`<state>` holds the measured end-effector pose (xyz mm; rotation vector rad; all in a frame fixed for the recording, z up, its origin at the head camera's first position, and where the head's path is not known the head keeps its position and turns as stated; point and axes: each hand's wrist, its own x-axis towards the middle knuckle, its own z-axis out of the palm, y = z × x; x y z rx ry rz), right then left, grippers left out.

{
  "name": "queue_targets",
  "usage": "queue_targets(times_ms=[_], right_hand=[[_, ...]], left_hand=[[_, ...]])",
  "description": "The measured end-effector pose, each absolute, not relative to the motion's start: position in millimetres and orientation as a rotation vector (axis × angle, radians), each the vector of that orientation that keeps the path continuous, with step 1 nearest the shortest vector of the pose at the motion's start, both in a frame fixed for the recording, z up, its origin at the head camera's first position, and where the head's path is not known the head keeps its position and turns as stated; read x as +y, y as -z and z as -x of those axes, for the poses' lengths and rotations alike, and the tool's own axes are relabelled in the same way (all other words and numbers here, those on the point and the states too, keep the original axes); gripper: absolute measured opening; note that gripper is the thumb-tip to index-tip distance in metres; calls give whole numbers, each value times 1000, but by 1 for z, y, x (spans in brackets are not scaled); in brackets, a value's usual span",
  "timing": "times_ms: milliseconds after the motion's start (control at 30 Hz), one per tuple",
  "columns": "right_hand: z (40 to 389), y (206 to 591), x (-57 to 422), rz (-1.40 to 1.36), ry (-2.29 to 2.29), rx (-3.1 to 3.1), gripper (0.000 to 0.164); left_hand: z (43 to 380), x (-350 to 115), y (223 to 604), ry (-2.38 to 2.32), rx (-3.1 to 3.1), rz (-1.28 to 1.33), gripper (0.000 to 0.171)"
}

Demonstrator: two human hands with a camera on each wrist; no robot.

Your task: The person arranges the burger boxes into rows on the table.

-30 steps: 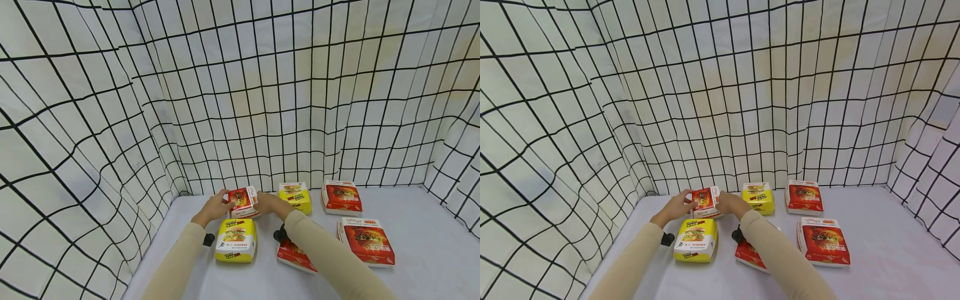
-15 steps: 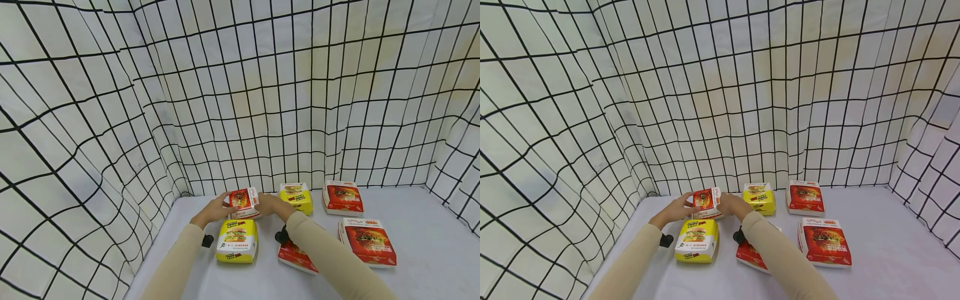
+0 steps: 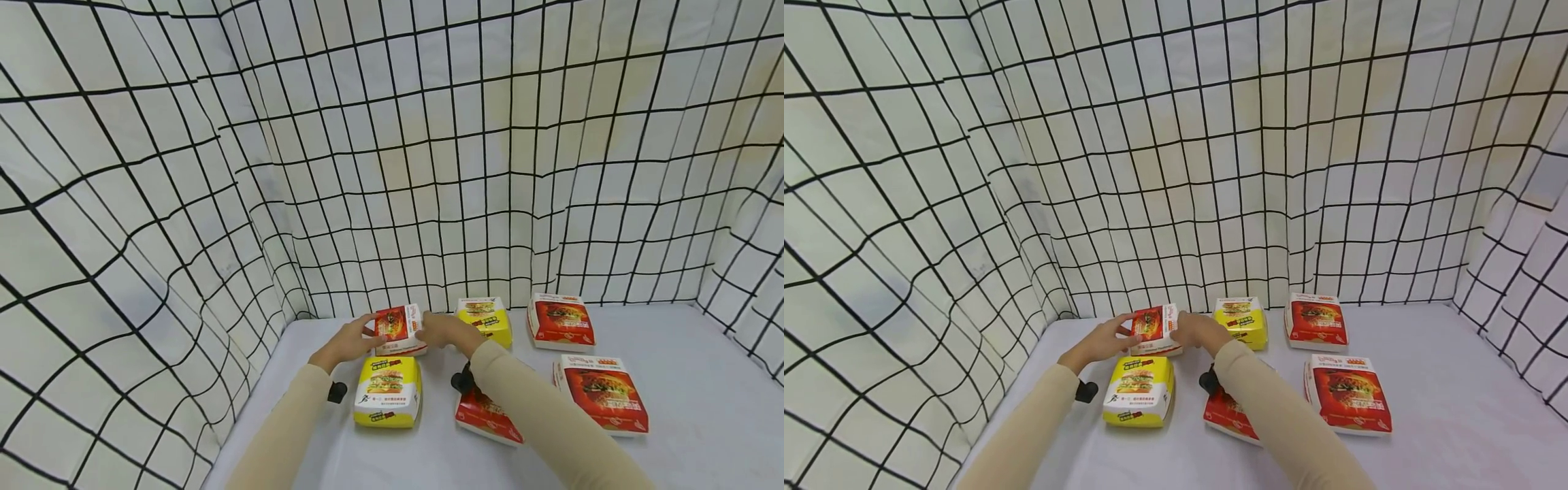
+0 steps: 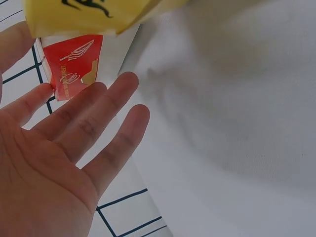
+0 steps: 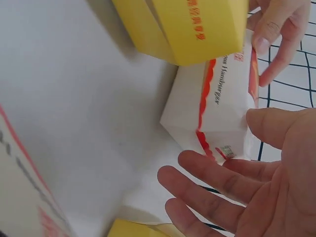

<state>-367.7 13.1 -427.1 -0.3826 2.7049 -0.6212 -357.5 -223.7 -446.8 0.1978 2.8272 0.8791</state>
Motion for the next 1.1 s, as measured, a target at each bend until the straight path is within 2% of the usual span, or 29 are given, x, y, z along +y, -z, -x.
queue_targets(times_ms=[67,233,1100], right_hand=[[370,424,14,396,627,2719,57],[374,417,14,424,660,2747,68],[376,425,11,397,702,2737,76]], left_hand=[[357,-224,447,-877,2833,-204,68],[356,-225,446,-873,2846,-203,66],[357,-220,443,-796,2912,-223,54]])
